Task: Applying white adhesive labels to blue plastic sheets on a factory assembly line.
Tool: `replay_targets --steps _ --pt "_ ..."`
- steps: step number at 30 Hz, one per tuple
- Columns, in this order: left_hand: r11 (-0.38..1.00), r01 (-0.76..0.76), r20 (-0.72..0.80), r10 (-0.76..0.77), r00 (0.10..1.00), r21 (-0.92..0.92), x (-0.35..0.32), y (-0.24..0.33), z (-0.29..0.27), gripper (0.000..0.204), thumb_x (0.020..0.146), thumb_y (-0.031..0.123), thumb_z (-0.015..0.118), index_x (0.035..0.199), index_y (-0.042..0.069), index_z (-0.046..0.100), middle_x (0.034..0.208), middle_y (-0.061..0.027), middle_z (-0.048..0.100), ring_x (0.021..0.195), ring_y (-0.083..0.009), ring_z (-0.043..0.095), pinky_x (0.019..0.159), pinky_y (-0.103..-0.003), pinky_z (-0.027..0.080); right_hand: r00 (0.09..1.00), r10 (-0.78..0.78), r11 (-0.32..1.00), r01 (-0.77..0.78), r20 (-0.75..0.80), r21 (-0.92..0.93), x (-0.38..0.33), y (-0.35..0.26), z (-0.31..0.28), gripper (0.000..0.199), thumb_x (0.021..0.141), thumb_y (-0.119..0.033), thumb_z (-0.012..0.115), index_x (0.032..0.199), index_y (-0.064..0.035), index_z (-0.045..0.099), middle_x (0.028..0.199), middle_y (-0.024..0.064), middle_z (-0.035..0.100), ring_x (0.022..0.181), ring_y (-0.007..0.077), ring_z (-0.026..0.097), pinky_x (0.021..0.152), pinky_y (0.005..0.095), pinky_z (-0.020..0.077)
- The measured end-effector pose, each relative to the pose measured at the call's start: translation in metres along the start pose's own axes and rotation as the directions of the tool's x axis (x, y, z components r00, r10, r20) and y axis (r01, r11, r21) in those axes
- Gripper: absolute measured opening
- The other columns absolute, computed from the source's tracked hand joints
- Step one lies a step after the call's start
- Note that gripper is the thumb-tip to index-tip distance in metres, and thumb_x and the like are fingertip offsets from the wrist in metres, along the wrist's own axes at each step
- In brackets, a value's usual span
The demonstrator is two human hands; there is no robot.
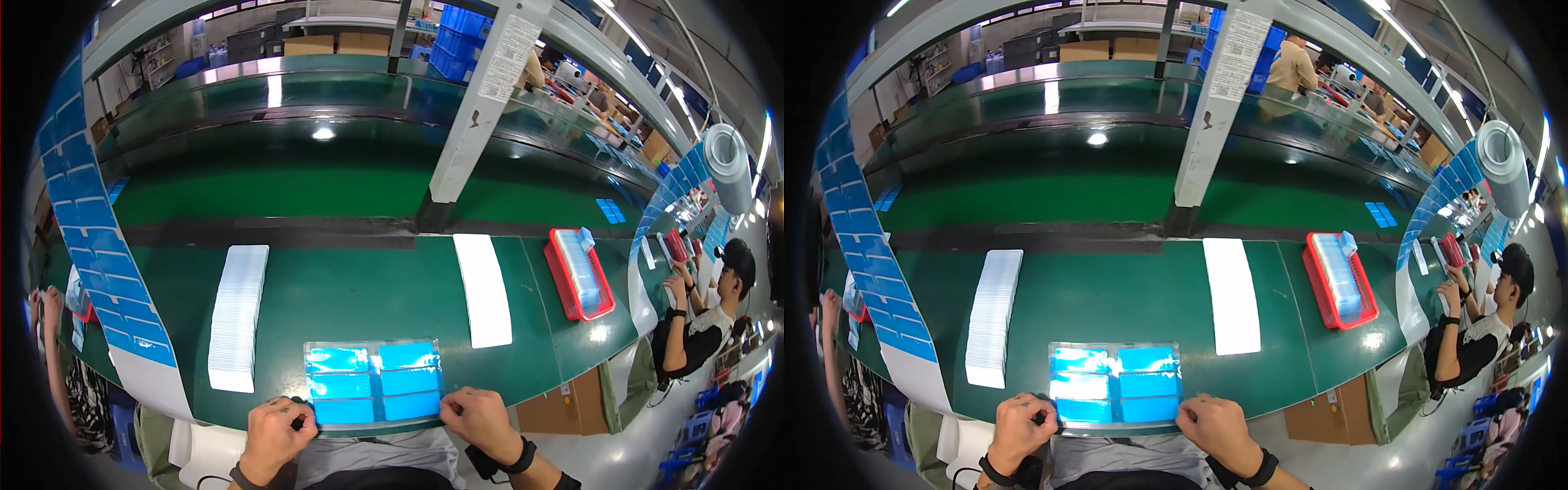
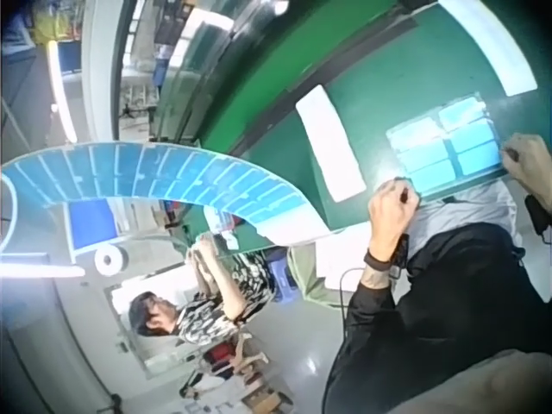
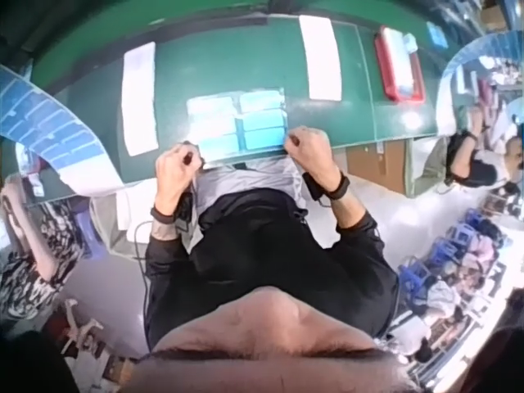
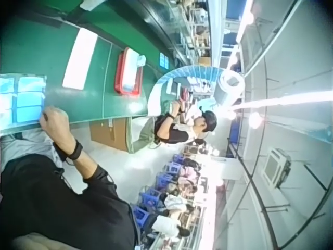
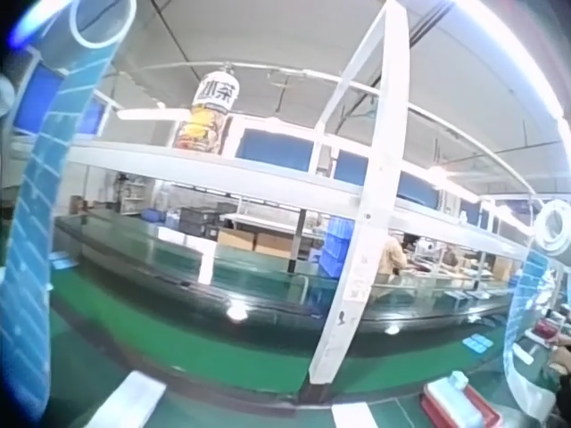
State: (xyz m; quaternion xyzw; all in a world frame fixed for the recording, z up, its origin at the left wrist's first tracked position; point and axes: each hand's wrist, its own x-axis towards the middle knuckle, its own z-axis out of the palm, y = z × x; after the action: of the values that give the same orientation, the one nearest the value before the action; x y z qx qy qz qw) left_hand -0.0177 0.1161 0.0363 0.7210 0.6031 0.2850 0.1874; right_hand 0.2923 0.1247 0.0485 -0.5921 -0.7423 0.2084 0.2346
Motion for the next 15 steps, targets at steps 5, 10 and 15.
replay_targets --steps 5,10,15 --pt "0.998 -0.049 -0.063 0.047 0.997 -0.029 0.002 -0.003 0.003 0.003 0.065 0.004 0.069 0.067 0.005 0.067 0.061 -0.0078 0.061 0.055 -0.0232 0.059 0.052 -0.032 0.048 0.993 0.118 0.989 -0.117 -0.009 0.094 -0.004 0.005 -0.001 0.008 0.073 -0.015 0.068 0.071 -0.0071 0.069 0.064 0.0075 0.063 0.058 0.0257 0.063 0.055 0.0354 0.0507" --pt "0.994 -0.097 0.048 0.094 0.994 0.057 0.005 0.009 -0.014 0.008 0.068 0.012 0.073 0.074 0.008 0.071 0.072 -0.0065 0.065 0.068 -0.0240 0.064 0.063 -0.036 0.051 0.993 0.050 0.993 -0.038 0.111 -0.108 -0.007 0.014 -0.020 0.014 0.068 -0.022 0.073 0.071 -0.0083 0.069 0.065 0.0047 0.063 0.061 0.0241 0.064 0.056 0.0333 0.0519" --pt "0.886 -0.420 0.375 0.327 0.867 0.199 0.065 0.046 -0.008 0.026 0.072 0.027 0.070 0.094 0.014 0.070 0.105 -0.0051 0.063 0.097 -0.0228 0.061 0.084 -0.043 0.046 0.863 -0.441 0.819 0.500 0.248 -0.281 0.051 -0.038 -0.025 0.025 0.072 -0.028 0.069 0.095 -0.0173 0.068 0.112 0.0049 0.061 0.114 0.0285 0.053 0.089 0.0473 0.0467"
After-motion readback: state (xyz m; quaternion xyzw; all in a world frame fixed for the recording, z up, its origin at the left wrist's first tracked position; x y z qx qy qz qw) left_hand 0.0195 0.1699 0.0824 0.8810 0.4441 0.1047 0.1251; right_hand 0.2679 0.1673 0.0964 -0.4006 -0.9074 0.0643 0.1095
